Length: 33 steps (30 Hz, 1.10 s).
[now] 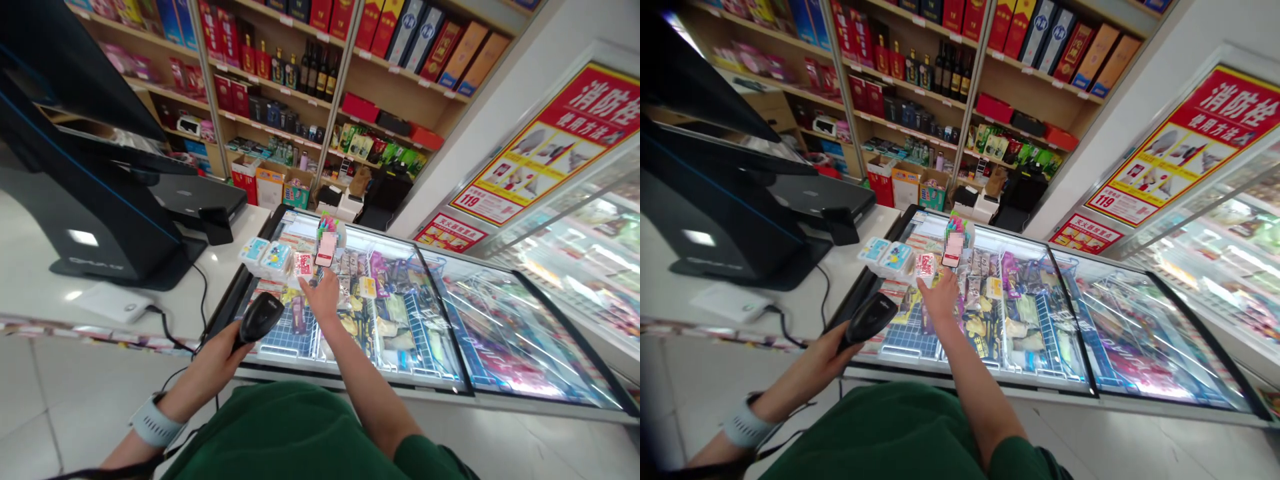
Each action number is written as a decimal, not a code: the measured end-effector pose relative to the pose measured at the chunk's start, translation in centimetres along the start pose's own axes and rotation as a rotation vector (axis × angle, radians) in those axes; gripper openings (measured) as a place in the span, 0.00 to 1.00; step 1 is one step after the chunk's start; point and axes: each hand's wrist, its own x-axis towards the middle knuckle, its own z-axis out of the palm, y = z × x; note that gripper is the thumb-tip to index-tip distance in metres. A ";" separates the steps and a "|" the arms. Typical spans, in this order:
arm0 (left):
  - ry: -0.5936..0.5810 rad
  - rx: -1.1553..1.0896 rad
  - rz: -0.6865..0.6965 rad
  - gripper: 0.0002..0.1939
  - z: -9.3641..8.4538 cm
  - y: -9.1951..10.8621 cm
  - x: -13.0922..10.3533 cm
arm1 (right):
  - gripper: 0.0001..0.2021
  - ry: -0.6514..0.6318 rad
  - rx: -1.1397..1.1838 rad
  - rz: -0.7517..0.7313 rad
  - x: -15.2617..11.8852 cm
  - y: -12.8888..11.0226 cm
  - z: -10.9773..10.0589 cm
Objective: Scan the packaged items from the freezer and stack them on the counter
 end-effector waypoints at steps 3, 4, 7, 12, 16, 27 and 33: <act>0.022 -0.024 -0.010 0.22 -0.4 -0.3 -0.9 | 0.37 -0.026 -0.054 0.050 0.3 -2.2 0.8; 0.027 -0.033 -0.015 0.22 -0.6 -0.5 -1.2 | 0.37 -0.034 -0.066 0.063 0.4 -2.6 1.0; 0.034 -0.034 -0.056 0.22 -1.2 -1.1 -1.8 | 0.37 -0.049 -0.103 0.101 0.4 -3.1 1.7; 0.040 -0.014 -0.090 0.22 -2.6 -2.0 -1.7 | 0.33 -0.069 -0.143 0.121 0.4 -3.3 1.9; 0.012 0.033 -0.070 0.20 -3.5 -1.2 -0.7 | 0.32 -0.070 -0.170 0.130 0.4 -3.5 2.0; -0.007 0.113 0.256 0.20 -7.5 6.0 4.6 | 0.27 -0.052 -0.128 0.105 0.6 -2.6 2.2; 0.125 0.177 0.405 0.17 -7.1 9.9 5.5 | 0.27 0.052 -0.066 -0.002 -0.5 -0.9 0.3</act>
